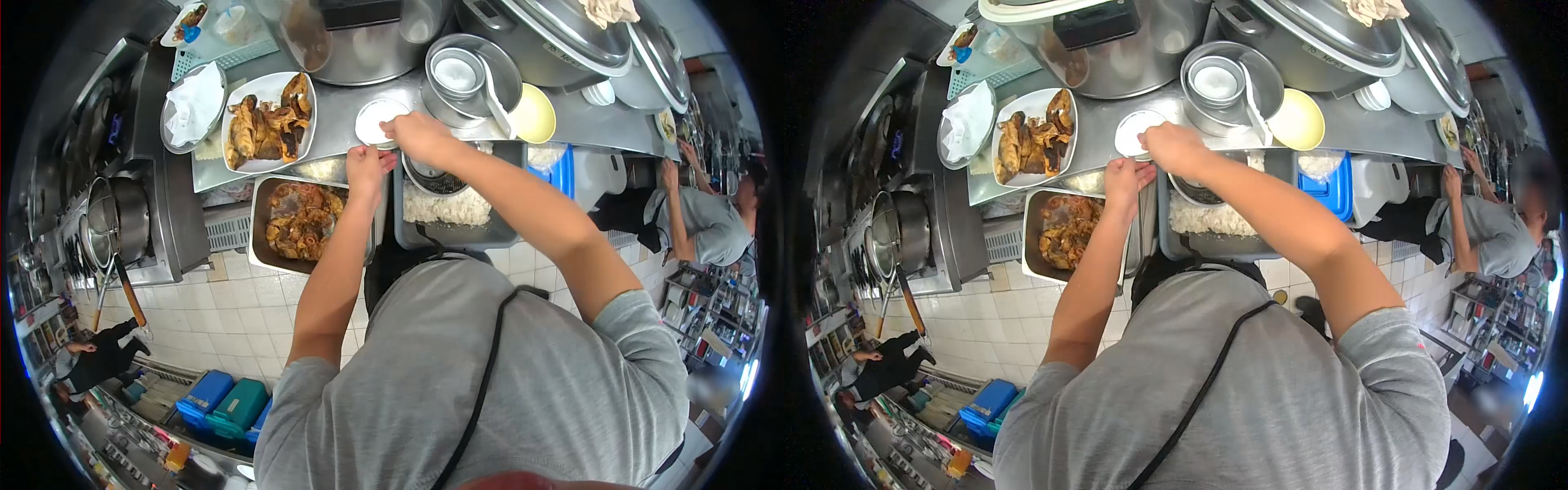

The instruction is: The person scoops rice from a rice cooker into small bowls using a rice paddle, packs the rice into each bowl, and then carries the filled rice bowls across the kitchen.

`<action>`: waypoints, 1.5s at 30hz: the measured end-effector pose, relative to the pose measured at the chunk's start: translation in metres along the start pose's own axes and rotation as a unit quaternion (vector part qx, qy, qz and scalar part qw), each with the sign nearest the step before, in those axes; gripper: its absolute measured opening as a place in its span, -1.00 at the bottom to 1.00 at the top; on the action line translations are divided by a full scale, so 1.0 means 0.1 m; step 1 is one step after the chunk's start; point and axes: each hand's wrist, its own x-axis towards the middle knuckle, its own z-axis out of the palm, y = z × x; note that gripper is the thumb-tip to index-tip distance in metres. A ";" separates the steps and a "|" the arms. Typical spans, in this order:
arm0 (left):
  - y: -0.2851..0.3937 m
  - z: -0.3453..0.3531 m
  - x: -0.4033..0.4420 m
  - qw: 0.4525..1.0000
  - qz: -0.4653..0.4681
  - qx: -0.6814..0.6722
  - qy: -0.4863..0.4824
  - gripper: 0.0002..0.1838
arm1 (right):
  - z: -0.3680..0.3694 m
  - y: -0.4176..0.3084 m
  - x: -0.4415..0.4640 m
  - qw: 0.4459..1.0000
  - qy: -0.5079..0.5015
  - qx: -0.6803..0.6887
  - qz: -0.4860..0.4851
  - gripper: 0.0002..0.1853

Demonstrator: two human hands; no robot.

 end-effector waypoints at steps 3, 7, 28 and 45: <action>-0.03 0.01 -0.02 1.000 0.012 -0.008 -0.002 -0.77 | 0.18 0.06 -0.02 0.999 0.027 -0.014 0.024 -0.69; 0.01 0.05 -0.02 1.000 0.007 -0.010 0.013 -0.77 | 0.03 0.08 -0.02 0.999 0.041 -0.005 -0.033 -0.70; -0.01 -0.05 0.07 0.998 -0.025 -0.025 -0.042 -0.77 | 0.23 0.46 0.12 0.988 0.119 0.037 -0.088 -0.63; -0.04 0.17 -0.06 0.996 -0.029 -0.071 -0.050 -0.77 | 0.33 0.35 0.17 0.997 0.071 0.030 0.019 -0.55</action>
